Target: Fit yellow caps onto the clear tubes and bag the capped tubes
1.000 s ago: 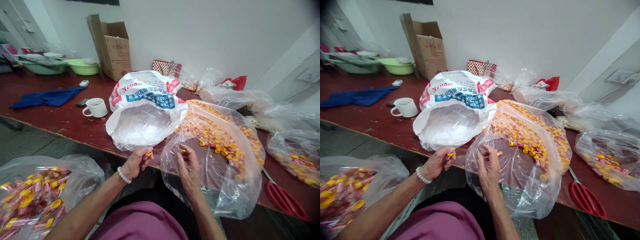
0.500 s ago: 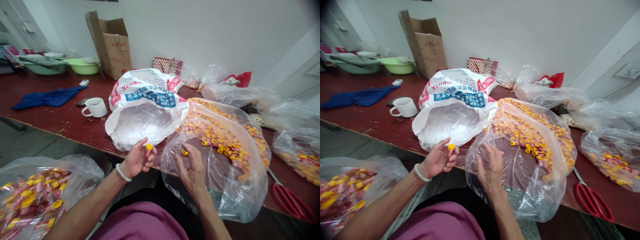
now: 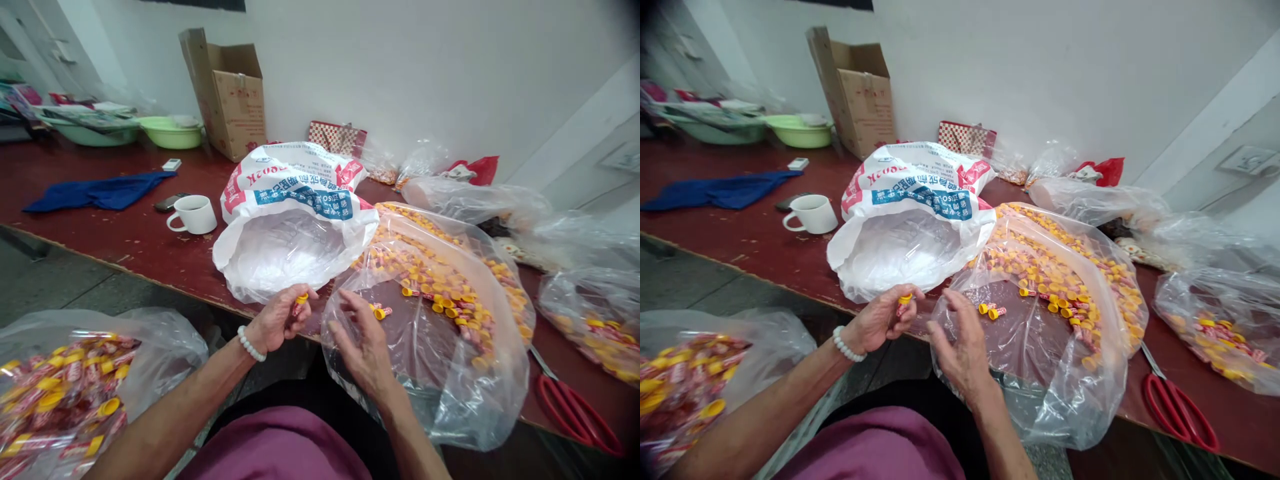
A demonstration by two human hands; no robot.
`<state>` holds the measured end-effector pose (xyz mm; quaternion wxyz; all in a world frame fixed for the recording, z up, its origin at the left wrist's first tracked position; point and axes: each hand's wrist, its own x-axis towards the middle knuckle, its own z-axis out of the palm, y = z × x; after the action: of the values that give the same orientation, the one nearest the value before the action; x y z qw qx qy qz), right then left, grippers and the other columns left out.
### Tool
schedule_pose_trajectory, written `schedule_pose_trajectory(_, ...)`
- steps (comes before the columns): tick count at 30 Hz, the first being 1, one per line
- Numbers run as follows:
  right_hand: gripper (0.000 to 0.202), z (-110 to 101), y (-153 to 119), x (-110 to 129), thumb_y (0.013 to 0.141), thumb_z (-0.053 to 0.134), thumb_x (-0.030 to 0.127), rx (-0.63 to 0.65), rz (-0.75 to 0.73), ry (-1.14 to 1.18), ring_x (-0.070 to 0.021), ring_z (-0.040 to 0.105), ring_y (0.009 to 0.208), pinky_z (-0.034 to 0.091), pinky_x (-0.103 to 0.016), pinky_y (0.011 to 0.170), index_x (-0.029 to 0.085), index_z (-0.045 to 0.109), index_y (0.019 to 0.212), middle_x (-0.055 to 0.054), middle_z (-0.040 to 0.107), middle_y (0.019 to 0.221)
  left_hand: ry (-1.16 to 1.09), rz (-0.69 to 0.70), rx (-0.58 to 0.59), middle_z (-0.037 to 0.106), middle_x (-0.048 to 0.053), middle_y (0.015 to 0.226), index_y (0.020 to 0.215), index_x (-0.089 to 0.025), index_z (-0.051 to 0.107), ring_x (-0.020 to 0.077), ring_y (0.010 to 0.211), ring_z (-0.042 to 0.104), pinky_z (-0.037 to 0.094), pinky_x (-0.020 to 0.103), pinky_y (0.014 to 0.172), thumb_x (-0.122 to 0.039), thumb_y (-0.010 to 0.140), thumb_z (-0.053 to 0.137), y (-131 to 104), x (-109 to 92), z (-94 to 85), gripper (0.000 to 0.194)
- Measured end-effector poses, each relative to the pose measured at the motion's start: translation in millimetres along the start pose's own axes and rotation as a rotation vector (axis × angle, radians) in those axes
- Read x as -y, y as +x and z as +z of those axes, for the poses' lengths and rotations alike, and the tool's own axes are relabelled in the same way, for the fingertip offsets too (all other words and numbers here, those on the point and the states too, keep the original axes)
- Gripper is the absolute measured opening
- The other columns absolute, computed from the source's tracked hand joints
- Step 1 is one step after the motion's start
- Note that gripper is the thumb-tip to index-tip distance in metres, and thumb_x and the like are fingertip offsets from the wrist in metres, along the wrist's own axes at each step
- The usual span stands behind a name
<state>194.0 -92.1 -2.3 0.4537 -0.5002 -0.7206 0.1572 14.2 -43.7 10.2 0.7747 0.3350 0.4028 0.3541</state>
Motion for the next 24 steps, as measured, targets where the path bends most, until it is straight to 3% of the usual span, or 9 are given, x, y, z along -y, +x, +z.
schedule_pose_trajectory(4, 0.028, -21, -4, -50, 0.086, 0.052, 0.032, -0.197, 0.124, -0.215, -0.0207, 0.059, 0.089, 0.048, -0.04, 0.082, 0.019, 0.058, 0.111, -0.008, 0.064, 0.1, -0.054, 0.115, -0.146, 0.038, -0.008, 0.049, 0.084, -0.022, 0.05, 0.0046, 0.033, 0.028, 0.009, 0.014, 0.034, -0.039, 0.074, 0.055, 9, -17, -18.8, 0.02)
schedule_pose_trajectory(7, 0.03, -27, -9, -86, 0.086, 0.049, 0.033, -0.255, 0.171, -0.331, -0.0226, 0.058, 0.093, 0.048, -0.043, 0.084, 0.016, 0.057, 0.109, -0.011, 0.062, 0.104, -0.033, 0.159, -0.179, 0.04, -0.007, 0.05, 0.083, -0.021, 0.05, 0.0057, 0.035, 0.032, 0.013, 0.015, 0.033, -0.042, 0.072, 0.057, 25, -28, -27.9, 0.025)
schedule_pose_trajectory(10, 0.034, -23, -13, -105, 0.085, 0.046, 0.031, -0.217, 0.175, -0.437, -0.0259, 0.055, 0.099, 0.045, -0.048, 0.088, 0.012, 0.054, 0.113, -0.015, 0.06, 0.108, 0.09, 0.232, -0.202, 0.042, -0.007, 0.054, 0.084, -0.019, 0.052, 0.0055, 0.037, 0.036, 0.02, 0.015, 0.033, -0.049, 0.07, 0.058, 47, -36, -28.8, 0.034)
schedule_pose_trajectory(13, 0.037, -21, -17, -112, 0.086, 0.043, 0.03, -0.205, 0.138, -0.44, -0.0266, 0.052, 0.107, 0.043, -0.05, 0.092, 0.013, 0.051, 0.118, -0.016, 0.057, 0.116, 0.192, 0.294, -0.232, 0.043, -0.006, 0.056, 0.084, -0.017, 0.053, 0.0048, 0.038, 0.037, 0.025, 0.016, 0.035, -0.05, 0.068, 0.06, 68, -41, -27.0, 0.037)
schedule_pose_trajectory(16, 0.037, -27, -23, -115, 0.088, 0.04, 0.029, -0.395, 0.127, -0.423, -0.0266, 0.047, 0.115, 0.041, -0.049, 0.094, 0.014, 0.047, 0.121, -0.018, 0.049, 0.125, 0.291, 0.315, -0.26, 0.042, -0.006, 0.056, 0.084, -0.016, 0.052, 0.006, 0.038, 0.037, 0.026, 0.018, 0.037, -0.054, 0.07, 0.054, 84, -43, -27.9, 0.04)
schedule_pose_trajectory(18, 0.035, -33, -28, -116, 0.086, 0.038, 0.027, -0.461, 0.169, -0.492, -0.0281, 0.049, 0.11, 0.041, -0.049, 0.09, 0.013, 0.05, 0.116, -0.019, 0.052, 0.116, 0.396, 0.366, -0.302, 0.044, -0.006, 0.058, 0.088, -0.017, 0.052, 0.0064, 0.041, 0.038, 0.026, 0.018, 0.039, -0.053, 0.069, 0.055, 93, -41, -29.2, 0.041)
schedule_pose_trajectory(21, 0.025, -35, -33, -114, 0.083, 0.041, 0.026, -0.33, 0.274, -0.676, -0.0299, 0.052, 0.094, 0.041, -0.049, 0.082, 0.015, 0.06, 0.096, -0.016, 0.059, 0.096, 0.628, 0.457, -0.367, 0.051, -0.003, 0.066, 0.087, -0.018, 0.057, 0.0093, 0.053, 0.045, 0.032, 0.02, 0.048, -0.039, 0.063, 0.066, 107, -34, -27.6, 0.034)
schedule_pose_trajectory(24, 0.024, -28, -27, -103, 0.08, 0.048, 0.027, -0.204, 0.338, -0.811, -0.0308, 0.052, 0.093, 0.04, -0.046, 0.077, 0.018, 0.062, 0.097, -0.014, 0.061, 0.105, 0.914, 0.512, -0.378, 0.059, 0.003, 0.078, 0.076, -0.018, 0.064, 0.0173, 0.075, 0.054, 0.039, 0.025, 0.062, -0.023, 0.063, 0.063, 121, -26, -20.2, 0.013)
